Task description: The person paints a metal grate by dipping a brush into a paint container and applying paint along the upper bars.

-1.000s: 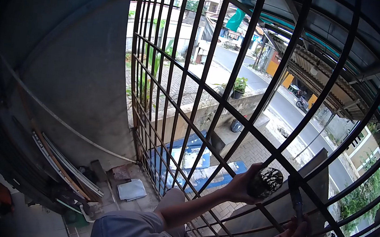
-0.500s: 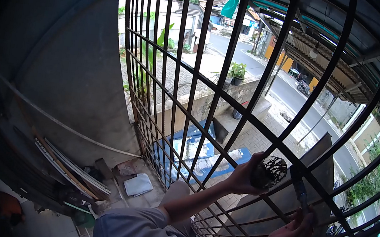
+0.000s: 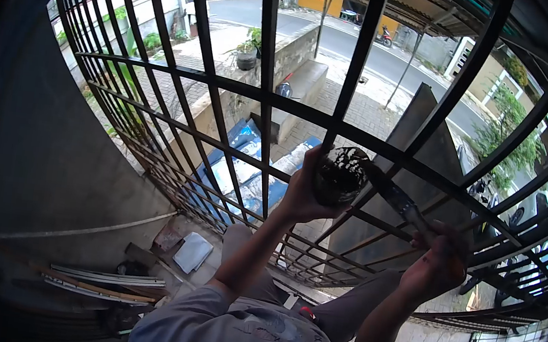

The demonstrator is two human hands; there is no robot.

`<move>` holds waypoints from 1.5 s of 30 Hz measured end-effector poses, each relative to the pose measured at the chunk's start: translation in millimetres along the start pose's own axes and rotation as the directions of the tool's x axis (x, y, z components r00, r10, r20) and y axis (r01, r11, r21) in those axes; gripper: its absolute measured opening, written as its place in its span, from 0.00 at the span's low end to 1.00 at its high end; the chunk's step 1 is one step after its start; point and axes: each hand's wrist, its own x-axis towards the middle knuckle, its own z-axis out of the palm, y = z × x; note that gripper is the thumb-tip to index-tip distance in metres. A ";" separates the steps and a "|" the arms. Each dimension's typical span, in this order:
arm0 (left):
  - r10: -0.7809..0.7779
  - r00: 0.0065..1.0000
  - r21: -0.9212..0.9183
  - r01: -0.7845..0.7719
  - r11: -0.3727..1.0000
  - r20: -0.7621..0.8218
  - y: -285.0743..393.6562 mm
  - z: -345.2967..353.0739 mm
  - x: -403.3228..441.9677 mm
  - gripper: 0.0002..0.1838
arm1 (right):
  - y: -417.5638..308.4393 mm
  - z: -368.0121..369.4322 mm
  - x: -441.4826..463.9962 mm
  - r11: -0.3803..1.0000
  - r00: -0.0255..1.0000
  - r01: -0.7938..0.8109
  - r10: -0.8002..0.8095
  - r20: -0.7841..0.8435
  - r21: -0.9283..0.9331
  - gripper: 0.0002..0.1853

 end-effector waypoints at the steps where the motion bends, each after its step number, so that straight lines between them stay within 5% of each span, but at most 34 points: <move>1: 0.013 1.000 0.019 -0.013 1.000 0.009 0.3 -2.0 0.2 0.63 | -6.2 5.7 3.2 0.998 0.999 -0.019 0.022 0.049 -0.061 0.11; 7: 0.024 0.999 -0.102 -0.019 0.995 0.048 1.1 -0.5 2.2 0.61 | -9.6 13.6 10.4 0.970 0.974 0.009 0.047 0.223 -0.243 0.09; 13: 0.060 0.998 0.022 -0.060 0.998 0.009 -1.5 1.2 1.4 0.63 | -15.8 25.4 23.5 0.934 0.926 0.165 -0.035 0.377 -0.317 0.11; 24: 0.134 0.990 0.069 -0.131 0.989 -0.032 -3.7 2.3 3.4 0.62 | -18.9 53.2 29.9 0.840 0.699 0.365 0.037 0.714 -0.401 0.13; 45: 0.150 0.987 0.252 -0.129 0.959 -0.064 -0.5 6.0 2.9 0.61 | 8.8 76.1 23.4 0.645 0.502 0.656 0.013 0.865 -0.391 0.18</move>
